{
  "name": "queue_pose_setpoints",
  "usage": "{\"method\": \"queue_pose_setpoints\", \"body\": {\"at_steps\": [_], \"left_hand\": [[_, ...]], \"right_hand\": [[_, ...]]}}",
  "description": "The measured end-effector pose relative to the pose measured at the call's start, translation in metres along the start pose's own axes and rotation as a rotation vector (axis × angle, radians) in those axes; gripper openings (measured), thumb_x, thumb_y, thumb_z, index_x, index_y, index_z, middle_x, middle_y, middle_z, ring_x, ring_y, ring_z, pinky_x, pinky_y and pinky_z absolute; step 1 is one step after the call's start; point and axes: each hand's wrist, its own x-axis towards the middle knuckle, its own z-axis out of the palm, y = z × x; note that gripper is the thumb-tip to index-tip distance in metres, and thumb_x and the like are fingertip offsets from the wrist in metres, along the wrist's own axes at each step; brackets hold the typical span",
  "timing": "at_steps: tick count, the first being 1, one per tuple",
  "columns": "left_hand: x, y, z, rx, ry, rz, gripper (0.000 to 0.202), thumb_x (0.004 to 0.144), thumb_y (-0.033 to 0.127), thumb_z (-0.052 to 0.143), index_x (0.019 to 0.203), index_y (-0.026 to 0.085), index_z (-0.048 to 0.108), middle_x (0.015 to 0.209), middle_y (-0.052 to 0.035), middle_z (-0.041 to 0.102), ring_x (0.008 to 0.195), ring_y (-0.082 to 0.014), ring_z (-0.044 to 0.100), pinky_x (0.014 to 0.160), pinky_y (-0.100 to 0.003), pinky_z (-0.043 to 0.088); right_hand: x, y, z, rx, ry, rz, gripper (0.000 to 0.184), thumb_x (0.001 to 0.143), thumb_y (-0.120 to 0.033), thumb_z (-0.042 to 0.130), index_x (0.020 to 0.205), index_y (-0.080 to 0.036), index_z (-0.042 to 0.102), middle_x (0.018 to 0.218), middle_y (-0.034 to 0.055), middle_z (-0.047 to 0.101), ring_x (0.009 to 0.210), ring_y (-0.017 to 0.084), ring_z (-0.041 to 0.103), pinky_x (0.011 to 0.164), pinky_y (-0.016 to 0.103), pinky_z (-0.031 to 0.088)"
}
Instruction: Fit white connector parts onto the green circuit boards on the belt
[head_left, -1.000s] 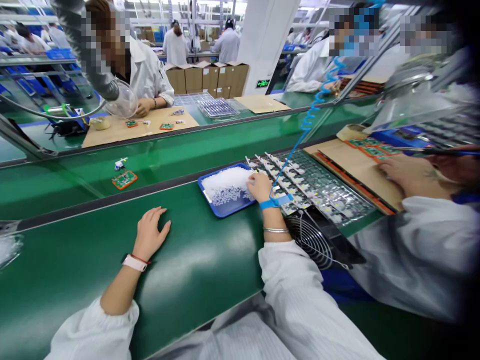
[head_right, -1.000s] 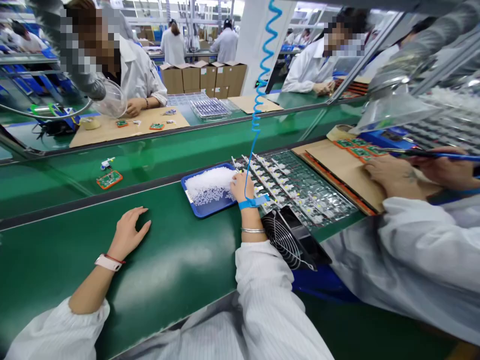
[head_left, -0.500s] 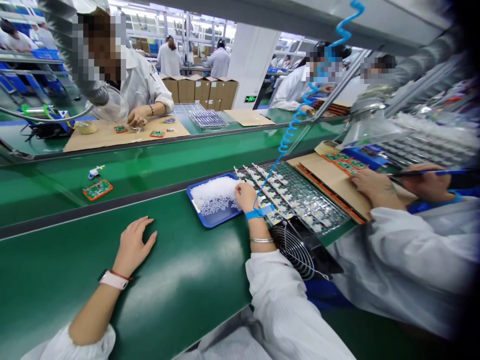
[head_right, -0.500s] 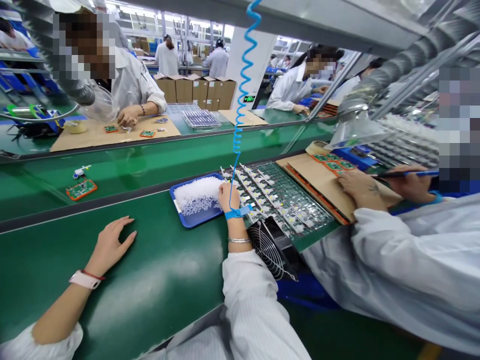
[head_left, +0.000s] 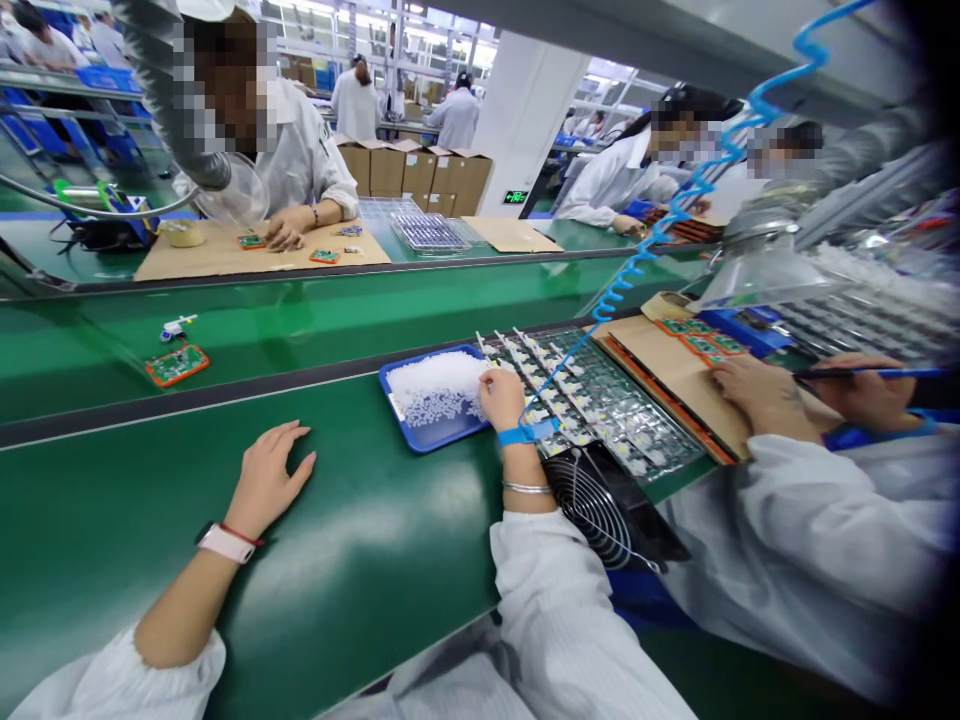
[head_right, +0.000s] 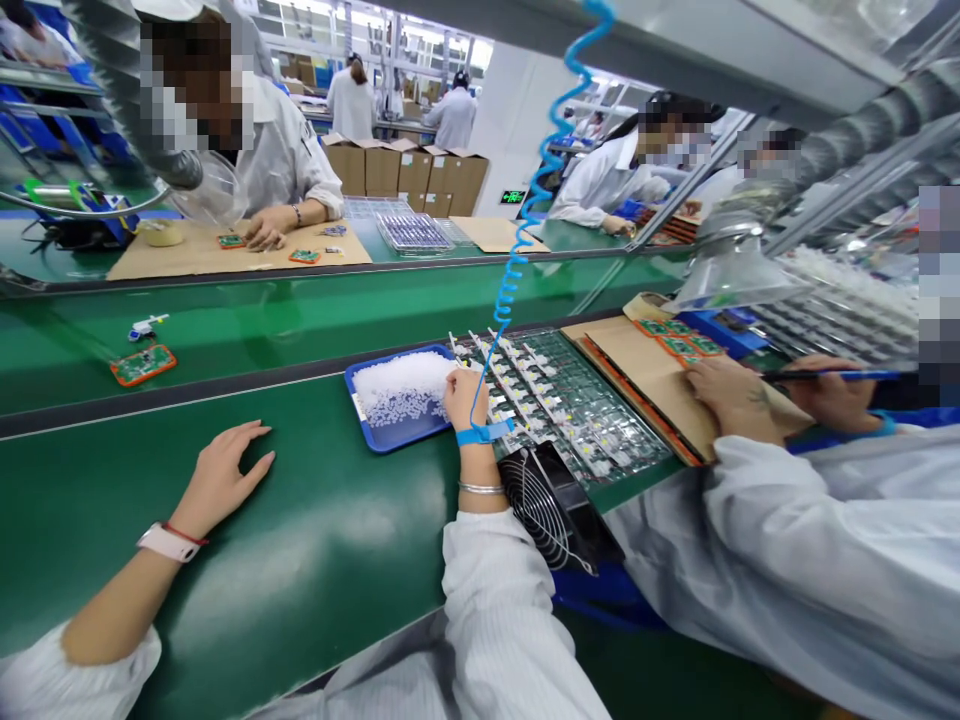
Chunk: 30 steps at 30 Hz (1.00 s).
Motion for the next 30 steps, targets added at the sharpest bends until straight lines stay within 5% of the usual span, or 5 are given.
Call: {"method": "queue_pose_setpoints", "body": {"at_steps": [10, 19, 30], "left_hand": [[0.0, 0.006, -0.005, 0.009, -0.037, -0.021, 0.038, 0.085, 0.043, 0.046, 0.114, 0.02, 0.056, 0.126, -0.011, 0.056, 0.119, -0.0287, 0.047, 0.1, -0.046, 0.035], [0.0, 0.01, -0.007, 0.0, -0.045, -0.035, 0.037, 0.085, 0.041, 0.046, 0.113, 0.019, 0.056, 0.127, -0.0114, 0.055, 0.12, -0.0289, 0.047, 0.101, -0.045, 0.034], [0.0, 0.013, -0.012, 0.068, -0.089, -0.021, 0.035, 0.088, 0.041, 0.044, 0.113, 0.02, 0.056, 0.127, -0.0101, 0.054, 0.121, -0.0276, 0.046, 0.1, -0.046, 0.036]], "right_hand": [[-0.004, -0.002, -0.013, 0.052, 0.013, -0.03, 0.017, 0.073, -0.011, 0.047, 0.076, -0.015, 0.063, 0.083, 0.0124, 0.066, 0.083, 0.025, 0.056, 0.081, 0.038, 0.041], [-0.015, -0.016, -0.032, 0.212, -0.3, -0.112, 0.011, 0.072, -0.016, 0.052, 0.073, -0.017, 0.063, 0.078, 0.0062, 0.068, 0.074, 0.019, 0.059, 0.072, 0.03, 0.044], [-0.016, -0.018, -0.029, 0.207, -0.312, -0.127, 0.009, 0.071, -0.015, 0.055, 0.069, -0.017, 0.063, 0.074, 0.0052, 0.068, 0.072, 0.018, 0.059, 0.072, 0.029, 0.044]]}}
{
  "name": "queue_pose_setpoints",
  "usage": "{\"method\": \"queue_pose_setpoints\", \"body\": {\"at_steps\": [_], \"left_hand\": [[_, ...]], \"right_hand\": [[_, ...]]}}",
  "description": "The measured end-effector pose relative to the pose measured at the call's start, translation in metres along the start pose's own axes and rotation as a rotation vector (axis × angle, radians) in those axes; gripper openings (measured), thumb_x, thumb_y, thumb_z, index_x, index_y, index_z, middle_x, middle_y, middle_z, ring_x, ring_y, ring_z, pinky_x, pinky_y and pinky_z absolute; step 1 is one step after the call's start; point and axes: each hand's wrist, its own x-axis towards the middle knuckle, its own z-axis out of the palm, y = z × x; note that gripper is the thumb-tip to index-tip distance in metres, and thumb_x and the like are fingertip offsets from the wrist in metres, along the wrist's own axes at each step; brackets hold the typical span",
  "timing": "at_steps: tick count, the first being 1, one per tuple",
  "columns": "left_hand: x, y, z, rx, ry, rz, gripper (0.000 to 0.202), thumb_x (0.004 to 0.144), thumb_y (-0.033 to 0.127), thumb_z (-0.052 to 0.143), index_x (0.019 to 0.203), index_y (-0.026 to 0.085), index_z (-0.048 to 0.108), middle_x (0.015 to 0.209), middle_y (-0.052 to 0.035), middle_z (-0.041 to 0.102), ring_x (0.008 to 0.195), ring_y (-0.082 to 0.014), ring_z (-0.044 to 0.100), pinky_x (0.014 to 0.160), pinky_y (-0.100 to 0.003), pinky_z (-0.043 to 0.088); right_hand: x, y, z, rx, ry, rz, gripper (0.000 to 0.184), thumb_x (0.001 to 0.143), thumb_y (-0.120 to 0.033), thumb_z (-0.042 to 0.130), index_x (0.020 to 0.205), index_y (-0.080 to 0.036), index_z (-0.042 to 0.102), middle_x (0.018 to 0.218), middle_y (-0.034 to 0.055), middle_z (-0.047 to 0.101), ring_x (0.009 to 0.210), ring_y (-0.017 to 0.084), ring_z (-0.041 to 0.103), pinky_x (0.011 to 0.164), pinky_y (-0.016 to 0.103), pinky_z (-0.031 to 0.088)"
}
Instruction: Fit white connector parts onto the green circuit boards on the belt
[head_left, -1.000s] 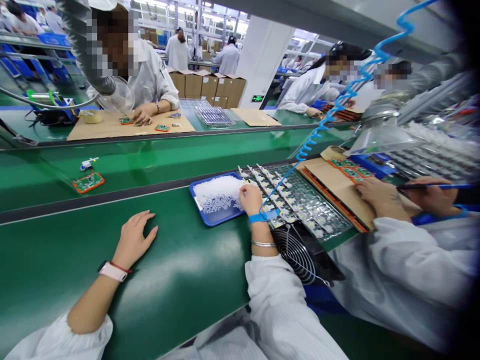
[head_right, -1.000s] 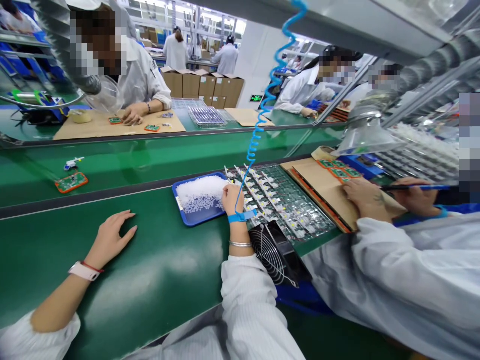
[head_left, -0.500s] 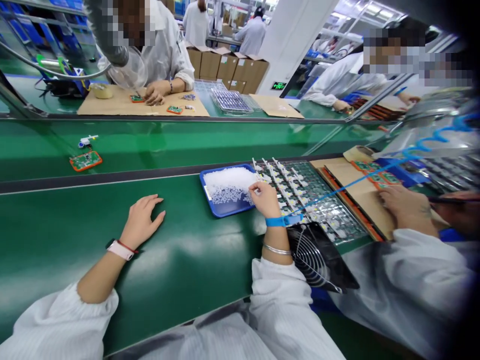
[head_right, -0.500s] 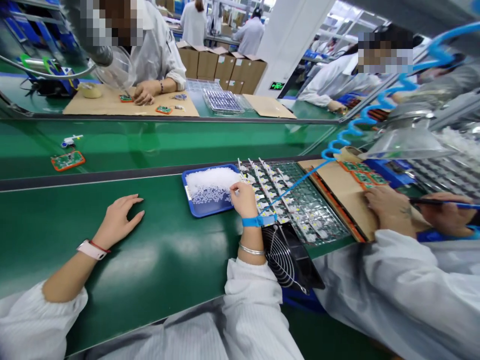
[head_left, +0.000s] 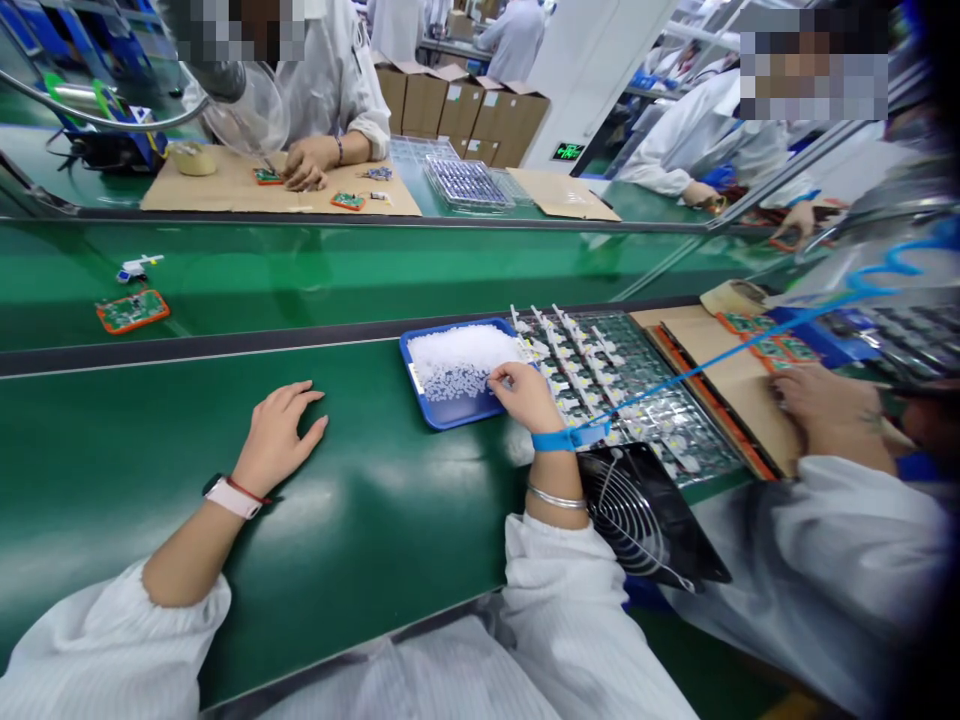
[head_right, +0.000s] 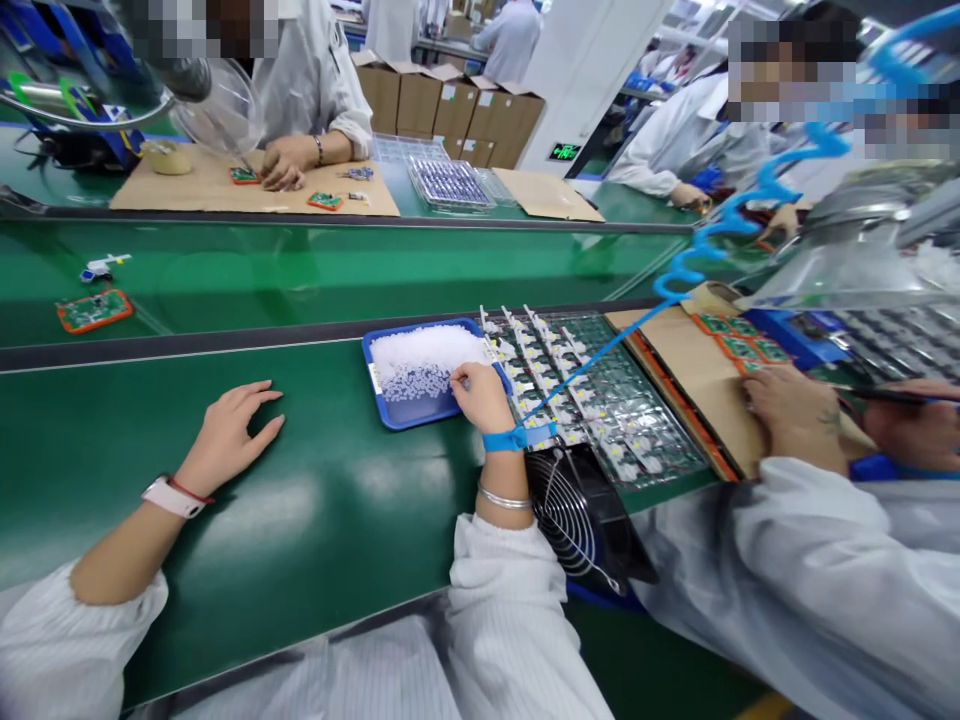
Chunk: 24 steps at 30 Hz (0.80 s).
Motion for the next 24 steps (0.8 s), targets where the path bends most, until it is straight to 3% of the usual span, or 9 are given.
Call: {"method": "queue_pose_setpoints", "body": {"at_steps": [6, 12, 24], "left_hand": [[0.0, 0.0, 0.0, 0.001, -0.005, 0.003, 0.036, 0.088, 0.042, 0.044, 0.113, 0.019, 0.056, 0.128, -0.0096, 0.054, 0.121, -0.0268, 0.046, 0.101, -0.045, 0.035], [0.0, 0.0, 0.0, 0.002, -0.001, 0.001, 0.036, 0.088, 0.042, 0.045, 0.112, 0.019, 0.056, 0.128, -0.0094, 0.054, 0.121, -0.0269, 0.046, 0.1, -0.045, 0.036], [0.0, 0.001, -0.001, -0.002, 0.002, 0.011, 0.035, 0.088, 0.041, 0.045, 0.112, 0.019, 0.057, 0.127, -0.0104, 0.054, 0.12, -0.0271, 0.046, 0.1, -0.046, 0.036]], "right_hand": [[-0.003, 0.009, -0.006, -0.013, 0.039, -0.044, 0.015, 0.077, -0.02, 0.051, 0.076, -0.016, 0.065, 0.08, 0.0081, 0.069, 0.077, 0.02, 0.059, 0.074, 0.032, 0.044], [-0.005, 0.015, -0.003, -0.088, -0.046, -0.093, 0.022, 0.071, -0.01, 0.049, 0.078, -0.014, 0.07, 0.083, 0.0101, 0.067, 0.085, 0.023, 0.059, 0.083, 0.035, 0.043], [-0.004, 0.015, 0.0, -0.074, -0.043, -0.091, 0.024, 0.07, -0.009, 0.048, 0.076, -0.015, 0.071, 0.081, 0.0087, 0.063, 0.084, 0.022, 0.057, 0.083, 0.035, 0.043]]}}
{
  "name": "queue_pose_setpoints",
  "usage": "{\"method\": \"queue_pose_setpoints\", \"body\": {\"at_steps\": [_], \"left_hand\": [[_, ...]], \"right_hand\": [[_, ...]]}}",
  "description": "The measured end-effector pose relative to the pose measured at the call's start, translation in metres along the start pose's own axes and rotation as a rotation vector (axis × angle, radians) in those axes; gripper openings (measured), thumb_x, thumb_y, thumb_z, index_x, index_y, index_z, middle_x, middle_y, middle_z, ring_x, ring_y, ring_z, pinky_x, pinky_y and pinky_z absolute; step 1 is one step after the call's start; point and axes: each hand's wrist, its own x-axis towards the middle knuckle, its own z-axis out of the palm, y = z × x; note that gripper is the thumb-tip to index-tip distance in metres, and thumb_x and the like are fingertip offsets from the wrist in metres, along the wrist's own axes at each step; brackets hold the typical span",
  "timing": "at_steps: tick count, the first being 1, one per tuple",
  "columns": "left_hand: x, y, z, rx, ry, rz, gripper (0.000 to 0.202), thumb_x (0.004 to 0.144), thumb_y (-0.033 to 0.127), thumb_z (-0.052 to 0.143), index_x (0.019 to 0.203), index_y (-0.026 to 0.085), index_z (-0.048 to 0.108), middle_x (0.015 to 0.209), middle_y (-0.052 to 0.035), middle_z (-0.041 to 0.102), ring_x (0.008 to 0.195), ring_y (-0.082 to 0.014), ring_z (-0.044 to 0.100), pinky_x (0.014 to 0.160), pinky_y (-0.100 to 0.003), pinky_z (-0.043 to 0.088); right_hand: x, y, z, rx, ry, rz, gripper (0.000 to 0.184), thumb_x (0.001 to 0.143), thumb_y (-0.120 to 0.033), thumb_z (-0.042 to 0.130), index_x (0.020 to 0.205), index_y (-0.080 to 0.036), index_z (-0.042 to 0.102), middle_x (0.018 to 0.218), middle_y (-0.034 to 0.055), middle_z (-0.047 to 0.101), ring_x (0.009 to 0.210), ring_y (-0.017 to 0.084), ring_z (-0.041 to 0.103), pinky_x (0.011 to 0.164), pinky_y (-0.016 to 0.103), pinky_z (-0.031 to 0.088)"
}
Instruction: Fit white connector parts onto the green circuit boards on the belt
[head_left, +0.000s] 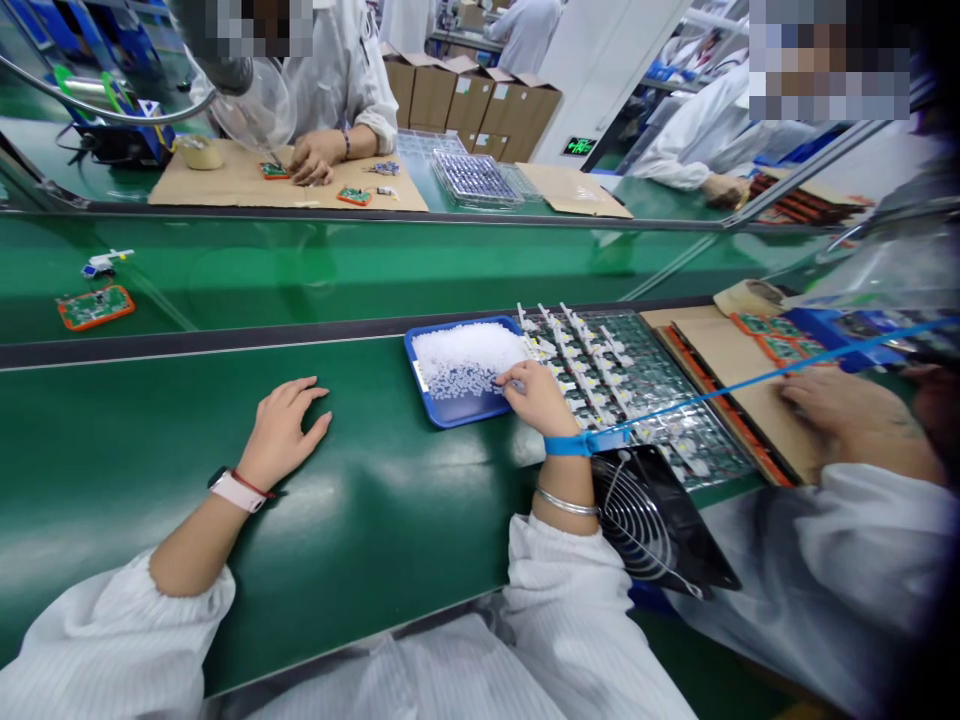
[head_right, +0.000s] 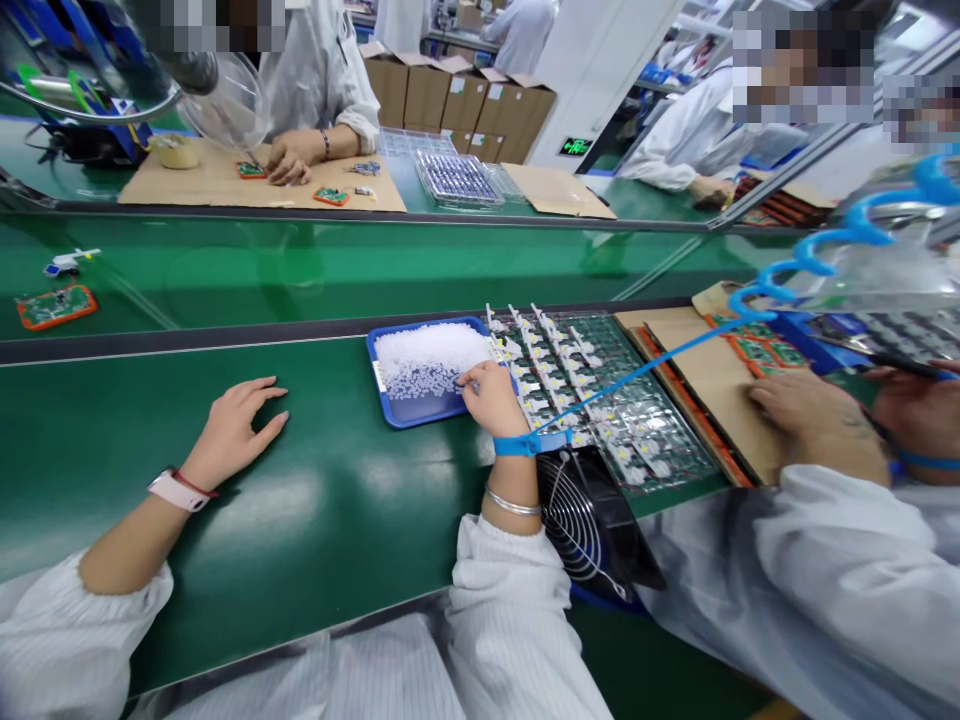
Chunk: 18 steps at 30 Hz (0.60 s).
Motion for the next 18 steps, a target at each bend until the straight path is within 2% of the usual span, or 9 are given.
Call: {"method": "queue_pose_setpoints", "body": {"at_steps": [18], "left_hand": [[0.0001, 0.0003, -0.0006, 0.006, -0.005, -0.004, 0.035, 0.087, 0.042, 0.043, 0.112, 0.02, 0.056, 0.127, -0.0109, 0.054, 0.12, -0.0288, 0.046, 0.099, -0.048, 0.036]], "right_hand": [[0.0003, -0.0056, -0.0016, 0.002, -0.046, 0.003, 0.028, 0.07, -0.008, 0.047, 0.08, -0.016, 0.073, 0.082, 0.0081, 0.062, 0.085, 0.021, 0.056, 0.084, 0.035, 0.043]]}}
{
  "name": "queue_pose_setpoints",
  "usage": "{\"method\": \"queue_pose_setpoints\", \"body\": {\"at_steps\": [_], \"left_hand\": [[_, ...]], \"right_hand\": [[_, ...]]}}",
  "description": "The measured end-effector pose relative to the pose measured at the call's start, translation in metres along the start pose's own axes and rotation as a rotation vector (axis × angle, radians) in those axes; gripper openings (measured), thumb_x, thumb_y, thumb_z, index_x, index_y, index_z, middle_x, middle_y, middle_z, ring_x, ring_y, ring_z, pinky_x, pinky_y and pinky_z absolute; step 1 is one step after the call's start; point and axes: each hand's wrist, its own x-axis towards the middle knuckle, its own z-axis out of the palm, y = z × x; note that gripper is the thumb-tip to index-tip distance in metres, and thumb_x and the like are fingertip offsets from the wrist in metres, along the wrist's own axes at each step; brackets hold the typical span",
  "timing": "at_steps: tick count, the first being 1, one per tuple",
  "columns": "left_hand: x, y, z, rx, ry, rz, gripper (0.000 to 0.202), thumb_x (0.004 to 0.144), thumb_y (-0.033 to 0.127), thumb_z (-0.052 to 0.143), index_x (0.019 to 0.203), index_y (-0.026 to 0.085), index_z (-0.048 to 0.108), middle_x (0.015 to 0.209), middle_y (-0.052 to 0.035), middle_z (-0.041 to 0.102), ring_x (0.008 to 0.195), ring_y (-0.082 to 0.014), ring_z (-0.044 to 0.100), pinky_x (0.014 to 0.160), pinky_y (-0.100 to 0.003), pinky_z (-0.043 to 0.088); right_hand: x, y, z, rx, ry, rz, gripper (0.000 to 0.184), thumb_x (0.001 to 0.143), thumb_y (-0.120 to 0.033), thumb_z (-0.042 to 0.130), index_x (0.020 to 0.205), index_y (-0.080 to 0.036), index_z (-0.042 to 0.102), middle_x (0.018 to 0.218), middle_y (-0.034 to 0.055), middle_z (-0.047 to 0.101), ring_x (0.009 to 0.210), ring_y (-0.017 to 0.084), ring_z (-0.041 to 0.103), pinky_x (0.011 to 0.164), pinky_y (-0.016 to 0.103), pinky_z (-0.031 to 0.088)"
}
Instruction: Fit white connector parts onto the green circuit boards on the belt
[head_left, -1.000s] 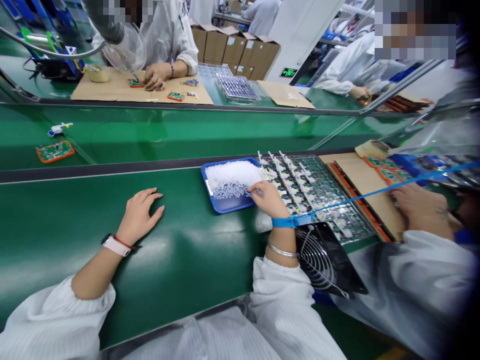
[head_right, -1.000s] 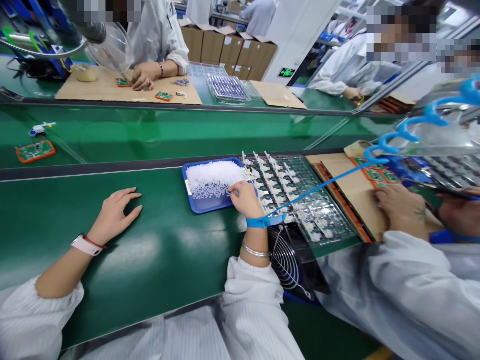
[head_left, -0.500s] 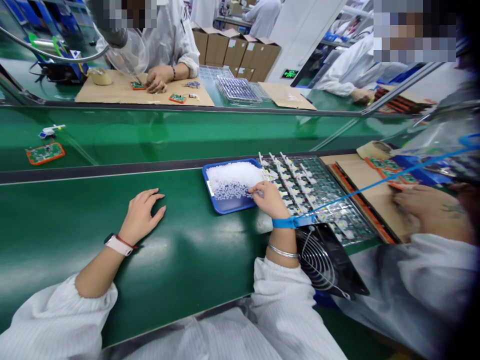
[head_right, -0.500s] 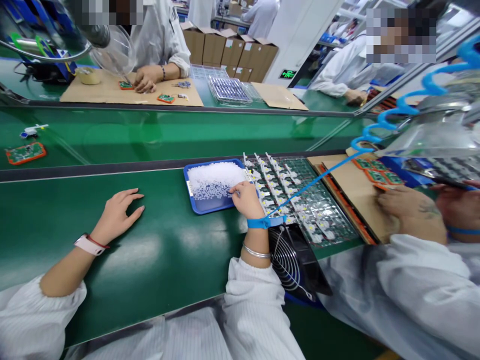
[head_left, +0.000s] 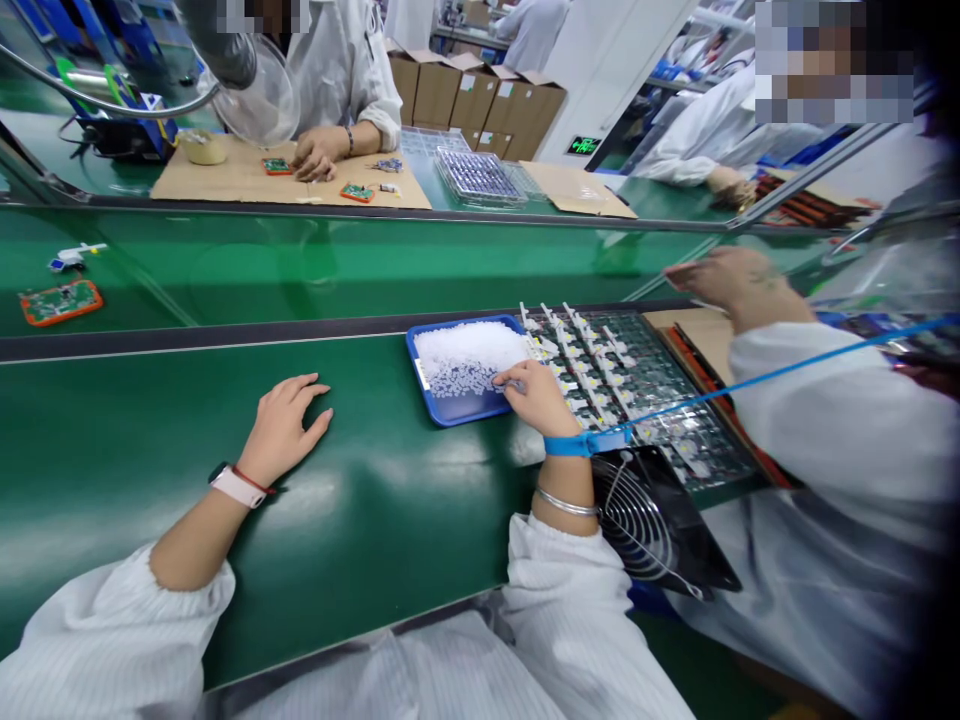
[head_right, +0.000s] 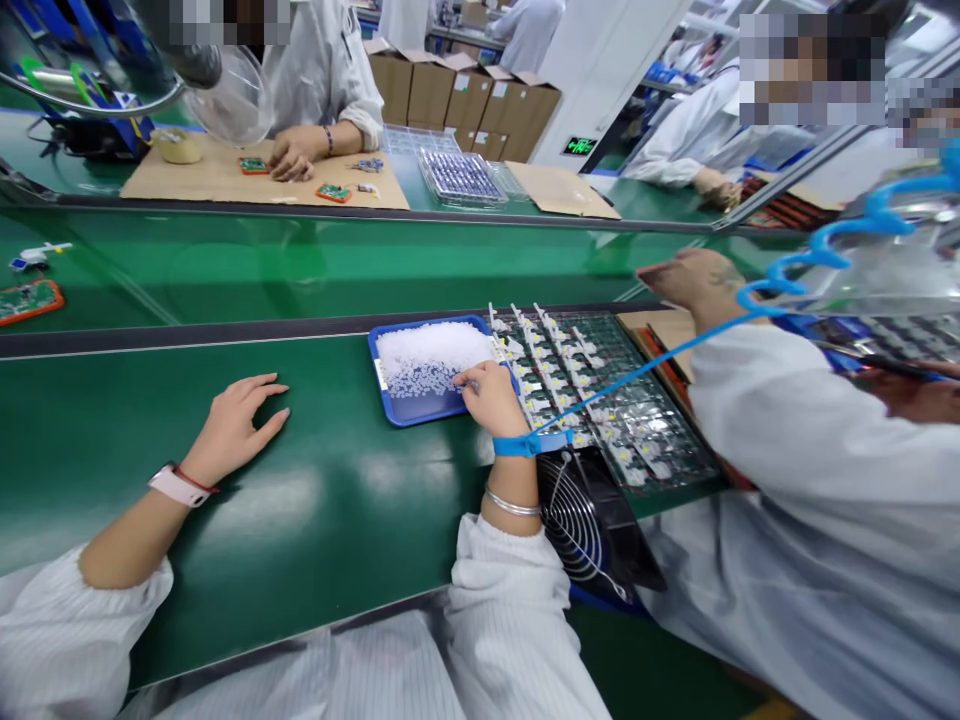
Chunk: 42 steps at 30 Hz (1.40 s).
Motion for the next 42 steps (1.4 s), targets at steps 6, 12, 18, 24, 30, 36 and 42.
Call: {"method": "queue_pose_setpoints", "body": {"at_steps": [6, 12, 18, 24, 30, 36, 42], "left_hand": [[0.0002, 0.0007, -0.0006, -0.012, 0.0, 0.005, 0.035, 0.088, 0.041, 0.043, 0.112, 0.02, 0.056, 0.127, -0.0116, 0.054, 0.119, -0.029, 0.047, 0.098, -0.048, 0.037], [0.0001, 0.0005, -0.0001, -0.011, -0.008, -0.005, 0.035, 0.088, 0.041, 0.043, 0.113, 0.021, 0.056, 0.128, -0.011, 0.054, 0.121, -0.0291, 0.046, 0.099, -0.048, 0.036], [-0.0003, -0.0007, 0.001, -0.007, -0.003, -0.006, 0.035, 0.087, 0.042, 0.044, 0.112, 0.02, 0.056, 0.128, -0.0114, 0.053, 0.12, -0.0285, 0.046, 0.099, -0.047, 0.036], [-0.0004, -0.0009, 0.0007, -0.008, 0.0, -0.001, 0.035, 0.087, 0.042, 0.044, 0.112, 0.021, 0.056, 0.128, -0.0106, 0.054, 0.121, -0.0284, 0.046, 0.099, -0.047, 0.036], [-0.0003, -0.0005, 0.0002, -0.006, -0.008, 0.001, 0.036, 0.088, 0.041, 0.043, 0.113, 0.02, 0.056, 0.128, -0.0117, 0.053, 0.121, -0.0285, 0.046, 0.099, -0.047, 0.036], [-0.0002, -0.0007, 0.0005, -0.019, -0.002, -0.002, 0.035, 0.087, 0.041, 0.044, 0.113, 0.021, 0.056, 0.128, -0.0109, 0.053, 0.12, -0.0292, 0.046, 0.098, -0.048, 0.036], [-0.0003, -0.0001, 0.0002, -0.008, -0.005, 0.003, 0.035, 0.087, 0.041, 0.044, 0.113, 0.02, 0.056, 0.128, -0.0119, 0.054, 0.12, -0.0294, 0.046, 0.098, -0.049, 0.037]], "right_hand": [[-0.0007, 0.004, 0.0027, -0.039, 0.026, 0.033, 0.027, 0.07, -0.008, 0.048, 0.078, -0.017, 0.072, 0.081, 0.0077, 0.062, 0.084, 0.021, 0.055, 0.085, 0.035, 0.042], [-0.0015, 0.0032, 0.0026, -0.05, 0.032, 0.015, 0.027, 0.071, -0.01, 0.049, 0.079, -0.018, 0.073, 0.08, 0.0073, 0.061, 0.082, 0.02, 0.054, 0.083, 0.034, 0.043], [-0.0002, 0.0029, -0.0021, -0.034, 0.11, 0.037, 0.033, 0.069, -0.005, 0.044, 0.083, -0.015, 0.073, 0.079, 0.0085, 0.06, 0.08, 0.021, 0.056, 0.081, 0.034, 0.044], [0.0004, 0.0055, 0.0023, -0.028, 0.097, 0.015, 0.033, 0.068, -0.004, 0.044, 0.079, -0.016, 0.072, 0.08, 0.0079, 0.062, 0.081, 0.021, 0.056, 0.083, 0.034, 0.044], [-0.0002, 0.007, 0.0023, -0.045, 0.032, 0.033, 0.029, 0.067, -0.005, 0.045, 0.07, -0.016, 0.071, 0.077, 0.0082, 0.063, 0.08, 0.021, 0.056, 0.081, 0.034, 0.043], [0.0003, 0.0052, 0.0029, -0.047, 0.023, 0.029, 0.029, 0.066, -0.005, 0.046, 0.072, -0.017, 0.072, 0.078, 0.0078, 0.064, 0.079, 0.021, 0.056, 0.08, 0.034, 0.044], [-0.0008, 0.0046, -0.0017, -0.062, 0.058, 0.04, 0.031, 0.067, -0.005, 0.045, 0.076, -0.015, 0.073, 0.081, 0.0094, 0.065, 0.081, 0.022, 0.058, 0.083, 0.035, 0.044]]}}
